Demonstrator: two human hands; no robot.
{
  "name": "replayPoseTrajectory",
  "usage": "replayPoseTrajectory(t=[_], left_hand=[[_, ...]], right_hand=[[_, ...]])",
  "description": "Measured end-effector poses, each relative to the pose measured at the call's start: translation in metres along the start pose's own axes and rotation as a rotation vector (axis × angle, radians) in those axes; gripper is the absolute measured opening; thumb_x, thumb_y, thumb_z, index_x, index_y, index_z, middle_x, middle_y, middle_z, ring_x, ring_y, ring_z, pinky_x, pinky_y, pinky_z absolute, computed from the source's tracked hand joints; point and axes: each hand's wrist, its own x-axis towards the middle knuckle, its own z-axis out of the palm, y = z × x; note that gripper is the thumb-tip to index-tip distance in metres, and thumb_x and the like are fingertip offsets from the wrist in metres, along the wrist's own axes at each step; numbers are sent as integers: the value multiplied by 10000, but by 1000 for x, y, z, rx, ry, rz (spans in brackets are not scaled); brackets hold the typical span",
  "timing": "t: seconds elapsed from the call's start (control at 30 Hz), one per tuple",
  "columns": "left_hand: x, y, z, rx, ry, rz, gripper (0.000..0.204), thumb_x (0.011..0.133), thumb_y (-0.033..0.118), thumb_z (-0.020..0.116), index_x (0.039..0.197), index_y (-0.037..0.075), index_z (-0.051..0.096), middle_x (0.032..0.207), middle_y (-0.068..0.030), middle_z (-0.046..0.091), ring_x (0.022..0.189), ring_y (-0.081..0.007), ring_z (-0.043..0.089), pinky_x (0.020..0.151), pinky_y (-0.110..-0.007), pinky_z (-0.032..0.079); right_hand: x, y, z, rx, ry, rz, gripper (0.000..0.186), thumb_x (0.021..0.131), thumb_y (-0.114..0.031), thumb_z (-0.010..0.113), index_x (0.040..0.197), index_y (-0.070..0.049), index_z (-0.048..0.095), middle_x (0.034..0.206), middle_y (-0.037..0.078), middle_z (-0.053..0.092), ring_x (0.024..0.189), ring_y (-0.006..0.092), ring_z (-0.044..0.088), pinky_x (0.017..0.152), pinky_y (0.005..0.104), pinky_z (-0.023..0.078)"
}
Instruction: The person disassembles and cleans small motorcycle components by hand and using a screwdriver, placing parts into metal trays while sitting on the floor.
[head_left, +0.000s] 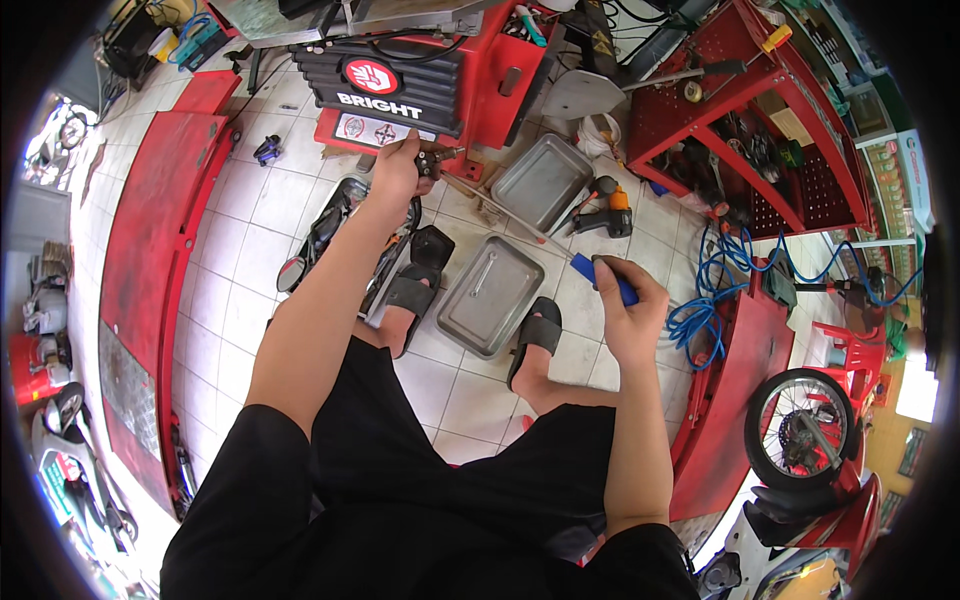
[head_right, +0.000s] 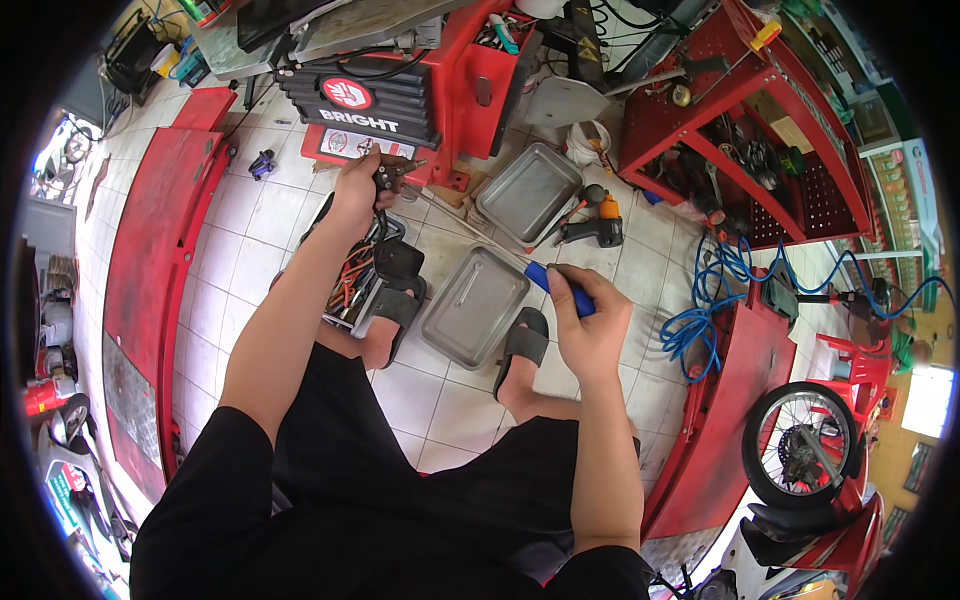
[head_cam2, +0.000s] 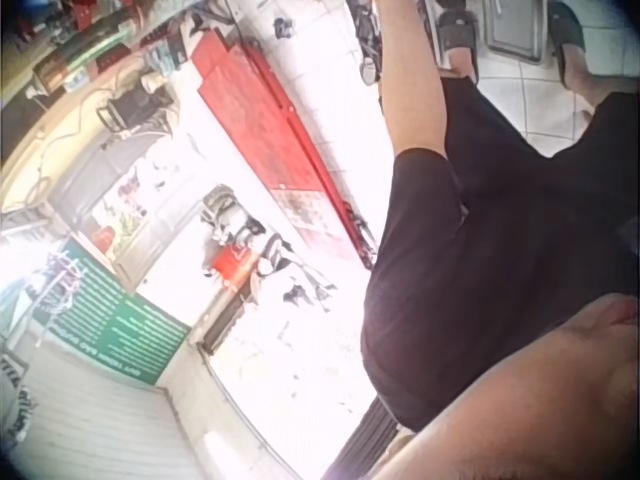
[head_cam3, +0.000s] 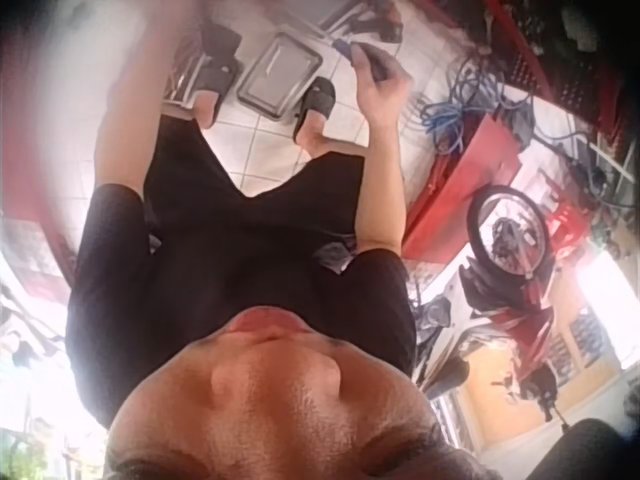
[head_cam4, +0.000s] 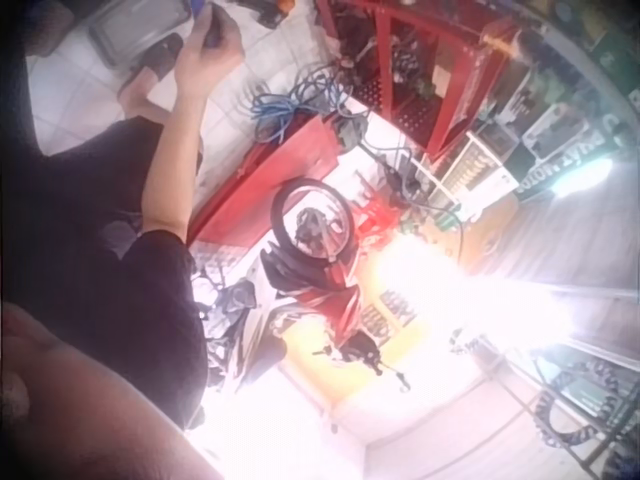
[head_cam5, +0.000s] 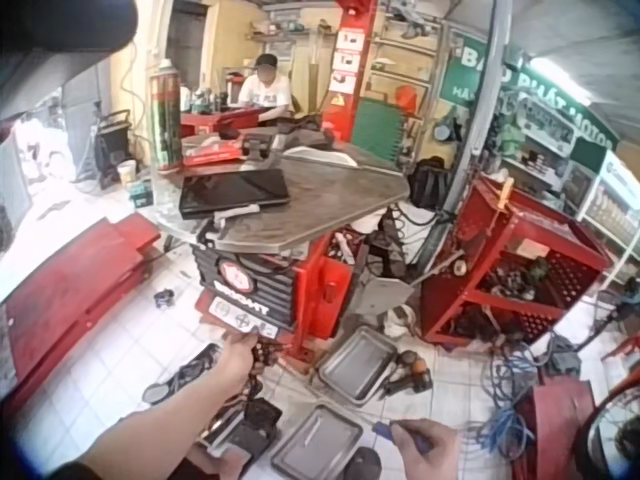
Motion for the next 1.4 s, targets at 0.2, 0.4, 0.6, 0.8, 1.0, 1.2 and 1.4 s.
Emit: replayPoseTrajectory(t=[0.2,0.4,0.6,0.8,1.0,1.2,1.4], left_hand=[[0,-1,2,55,38,31,464,1068,335,362,1060,-61,604,735,-97,591,493,-105,417,451,-261,321],[-1,-2,4,128,36,61,473,1064,362,376,1042,-43,619,727,-81,594,494,-103,429,455,-256,327],[0,-6,5,202,68,132,485,1063,384,378,1027,-23,640,711,-56,601,510,-97,446,471,-247,341],[3,-18,6,524,188,301,510,1065,342,363,925,-35,676,670,-74,633,554,-137,551,538,-300,436],[4,-31,3,619,187,317,509,1062,307,361,890,-51,680,640,-94,631,559,-173,591,575,-340,476],[-4,-16,11,510,168,278,497,1064,304,359,893,-38,677,663,-83,633,562,-161,570,573,-340,466],[5,-24,7,664,184,326,512,1065,313,352,891,-32,688,656,-77,637,563,-154,568,568,-328,458]], right_hand=[[-2,-5,9,17,7,-60,123,880,-112,706,922,3,715,772,110,686,655,165,617,616,274,466],[-1,-7,10,-59,5,-163,99,884,-96,697,915,-4,718,754,104,679,647,161,630,606,281,475],[-7,-8,12,208,-145,365,217,927,-166,666,1016,26,715,736,56,659,594,117,573,559,259,452],[-10,-4,6,299,-397,562,255,915,-168,668,1082,23,696,732,28,625,566,90,515,500,274,412],[-11,-16,10,-470,-129,-471,327,778,-80,734,1100,-39,708,749,109,653,578,175,590,526,299,453],[-6,-15,-9,427,-252,229,334,943,-202,616,1211,-7,656,788,109,683,616,150,590,562,289,465],[-2,-4,-5,125,-250,357,431,974,-232,598,1330,8,566,798,74,651,681,72,521,611,221,423]])
